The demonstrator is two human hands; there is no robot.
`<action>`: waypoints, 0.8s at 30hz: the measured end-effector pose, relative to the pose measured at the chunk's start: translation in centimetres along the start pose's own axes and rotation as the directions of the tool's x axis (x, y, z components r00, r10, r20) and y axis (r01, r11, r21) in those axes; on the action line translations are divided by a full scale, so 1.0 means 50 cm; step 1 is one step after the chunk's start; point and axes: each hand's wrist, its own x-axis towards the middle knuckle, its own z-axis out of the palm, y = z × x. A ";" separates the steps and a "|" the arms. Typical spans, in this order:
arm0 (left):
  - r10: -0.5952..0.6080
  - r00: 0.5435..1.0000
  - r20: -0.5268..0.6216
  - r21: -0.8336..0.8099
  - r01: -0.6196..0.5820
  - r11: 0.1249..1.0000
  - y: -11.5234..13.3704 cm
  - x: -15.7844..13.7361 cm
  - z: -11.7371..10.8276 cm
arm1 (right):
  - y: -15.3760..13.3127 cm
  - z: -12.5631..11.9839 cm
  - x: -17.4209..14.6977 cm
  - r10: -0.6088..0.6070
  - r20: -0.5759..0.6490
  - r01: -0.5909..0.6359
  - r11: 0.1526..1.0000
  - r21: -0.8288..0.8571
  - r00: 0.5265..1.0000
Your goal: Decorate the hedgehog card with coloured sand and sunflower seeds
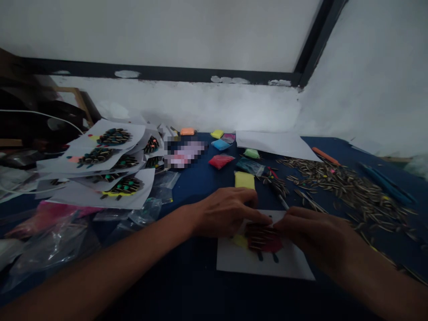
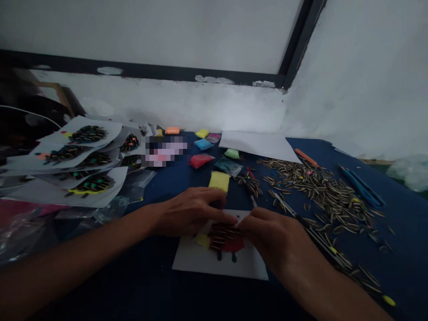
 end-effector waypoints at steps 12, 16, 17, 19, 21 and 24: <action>-0.097 0.994 -0.044 -0.173 0.088 0.981 -0.002 -0.001 -0.004 | 0.006 -0.043 0.005 0.044 -0.175 -0.072 0.985 -0.156 0.984; -0.131 0.989 -0.068 -0.170 0.118 0.978 -0.001 0.001 -0.006 | 0.052 -0.054 0.010 0.103 -0.216 -0.180 0.909 -0.375 0.971; -0.133 0.988 -0.080 -0.165 0.118 0.979 -0.002 0.001 -0.005 | 0.063 -0.054 0.010 0.104 -0.217 -0.185 0.898 -0.398 0.971; -0.131 0.986 -0.100 -0.159 0.114 0.981 -0.004 0.001 -0.003 | 0.080 -0.049 0.011 0.102 -0.214 -0.183 0.897 -0.403 0.971; -0.124 0.987 -0.107 -0.159 0.106 0.982 -0.006 0.002 0.000 | 0.091 -0.043 0.012 0.114 -0.193 -0.180 0.912 -0.368 0.975; -0.124 0.985 -0.116 -0.165 0.104 0.981 -0.008 0.002 0.004 | 0.104 -0.031 0.016 0.105 -0.142 -0.147 0.933 -0.329 0.984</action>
